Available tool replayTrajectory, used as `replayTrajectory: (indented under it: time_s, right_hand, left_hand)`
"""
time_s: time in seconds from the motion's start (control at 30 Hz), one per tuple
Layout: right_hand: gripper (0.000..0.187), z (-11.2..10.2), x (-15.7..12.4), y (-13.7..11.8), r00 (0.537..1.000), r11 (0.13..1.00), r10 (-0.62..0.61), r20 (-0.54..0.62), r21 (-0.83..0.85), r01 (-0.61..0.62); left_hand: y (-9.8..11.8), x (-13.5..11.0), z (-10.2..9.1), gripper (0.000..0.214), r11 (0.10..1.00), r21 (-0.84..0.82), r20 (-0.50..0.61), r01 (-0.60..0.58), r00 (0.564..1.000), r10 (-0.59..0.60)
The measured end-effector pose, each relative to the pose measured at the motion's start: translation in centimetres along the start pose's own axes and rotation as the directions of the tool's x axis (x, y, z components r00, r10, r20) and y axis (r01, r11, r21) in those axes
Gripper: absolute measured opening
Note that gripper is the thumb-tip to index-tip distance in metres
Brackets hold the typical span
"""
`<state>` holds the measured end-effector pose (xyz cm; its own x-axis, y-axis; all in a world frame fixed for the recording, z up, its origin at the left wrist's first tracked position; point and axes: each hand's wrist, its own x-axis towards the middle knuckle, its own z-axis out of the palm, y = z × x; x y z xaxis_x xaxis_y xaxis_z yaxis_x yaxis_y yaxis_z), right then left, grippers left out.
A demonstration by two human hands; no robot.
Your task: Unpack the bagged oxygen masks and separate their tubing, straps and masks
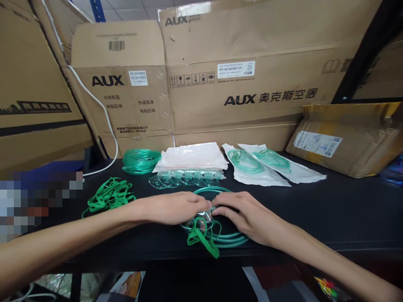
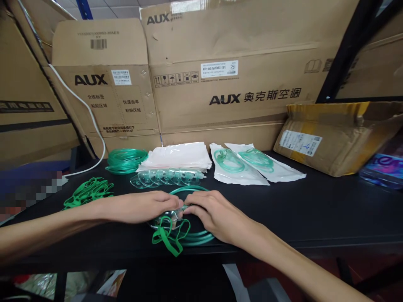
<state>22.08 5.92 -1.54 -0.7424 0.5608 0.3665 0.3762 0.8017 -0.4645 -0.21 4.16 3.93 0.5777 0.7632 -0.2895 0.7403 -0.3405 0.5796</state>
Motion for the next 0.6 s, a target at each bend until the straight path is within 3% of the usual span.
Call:
replayTrajectory:
  time_s: [0.23,0.33,0.4,0.5,0.6]
  right_hand:
    - [0.026,0.4,-0.3,0.2,0.999,0.997,-0.018,-0.046,-0.070,0.015]
    - [0.027,0.5,-0.4,0.6,0.999,0.997,0.010,-0.048,-0.076,-0.014]
    - [0.028,0.4,-0.5,1.0,0.996,0.995,0.039,-0.080,-0.091,-0.046]
    - [0.030,0.2,-0.3,0.9,0.992,0.989,0.071,-0.109,-0.118,-0.084]
    - [0.031,-0.1,0.2,0.2,0.990,0.978,0.132,-0.056,-0.154,-0.139]
  left_hand:
    - [0.2,-0.7,0.1,0.040,0.986,0.160,-0.035,-0.054,0.998,0.060]
    - [0.0,-2.0,0.9,0.035,0.908,0.399,-0.135,-0.126,0.972,0.194]
    - [-0.3,-3.3,1.4,0.034,0.841,0.536,-0.247,-0.069,0.940,0.235]
    - [-0.9,-5.3,1.4,0.035,0.865,0.494,-0.422,0.087,0.894,0.152]
    - [-1.7,-6.0,0.7,0.038,0.931,0.338,-0.474,0.135,0.879,0.045]
